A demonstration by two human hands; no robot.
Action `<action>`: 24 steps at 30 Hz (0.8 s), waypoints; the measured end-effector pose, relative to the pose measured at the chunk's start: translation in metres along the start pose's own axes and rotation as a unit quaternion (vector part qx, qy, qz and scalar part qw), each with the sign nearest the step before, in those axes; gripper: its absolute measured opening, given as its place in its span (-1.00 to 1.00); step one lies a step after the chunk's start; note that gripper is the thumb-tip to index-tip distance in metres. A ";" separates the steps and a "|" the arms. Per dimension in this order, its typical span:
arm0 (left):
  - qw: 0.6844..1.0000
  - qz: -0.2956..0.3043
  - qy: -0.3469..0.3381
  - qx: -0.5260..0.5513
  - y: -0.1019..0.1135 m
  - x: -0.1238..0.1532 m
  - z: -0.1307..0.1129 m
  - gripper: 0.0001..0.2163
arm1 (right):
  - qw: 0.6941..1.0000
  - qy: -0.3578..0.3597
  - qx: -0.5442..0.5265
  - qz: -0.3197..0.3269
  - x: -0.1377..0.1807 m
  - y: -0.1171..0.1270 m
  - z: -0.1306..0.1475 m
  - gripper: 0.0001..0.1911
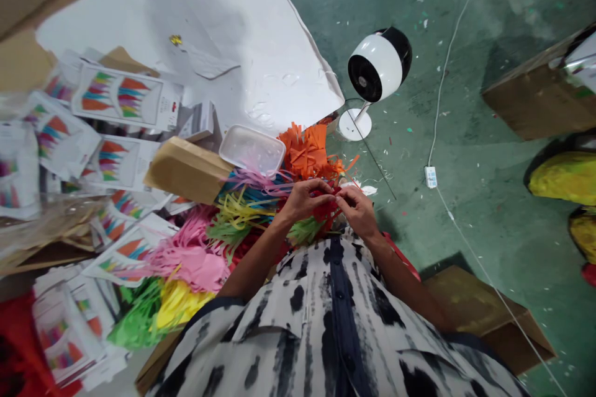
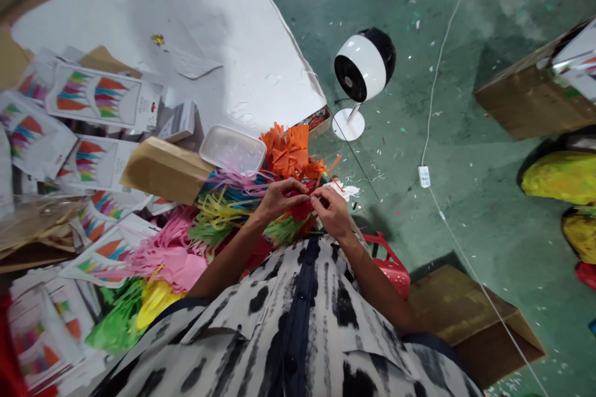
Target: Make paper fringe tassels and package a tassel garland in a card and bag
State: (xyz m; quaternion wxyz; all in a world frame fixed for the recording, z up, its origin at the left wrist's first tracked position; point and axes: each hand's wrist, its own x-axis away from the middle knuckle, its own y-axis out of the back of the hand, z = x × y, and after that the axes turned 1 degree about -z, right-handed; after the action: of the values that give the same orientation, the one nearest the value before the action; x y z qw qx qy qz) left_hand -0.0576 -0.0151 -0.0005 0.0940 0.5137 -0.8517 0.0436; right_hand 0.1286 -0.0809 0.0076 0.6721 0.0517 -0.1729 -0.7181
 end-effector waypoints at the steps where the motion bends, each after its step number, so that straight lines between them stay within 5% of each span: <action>1: 1.000 0.004 -0.004 -0.003 0.000 0.000 0.000 -0.74 | 1.000 0.001 -0.002 0.000 0.000 0.000 0.000 -0.84; 18: 0.999 0.004 -0.009 0.043 -0.004 0.001 -0.009 -0.75 | 1.000 0.011 -0.008 0.021 0.004 0.000 -0.003 -0.87; 24: 0.997 -0.066 -0.037 -0.022 -0.009 0.005 -0.007 -0.75 | 0.981 -0.094 -0.164 0.032 0.006 -0.004 0.001 -0.67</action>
State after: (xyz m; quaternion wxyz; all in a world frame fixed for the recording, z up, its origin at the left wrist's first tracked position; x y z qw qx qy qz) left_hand -0.0510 -0.0227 0.0071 0.0760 0.5680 -0.8195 -0.0004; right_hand 0.1238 -0.0863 0.0079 0.6752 -0.1324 -0.1171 -0.7161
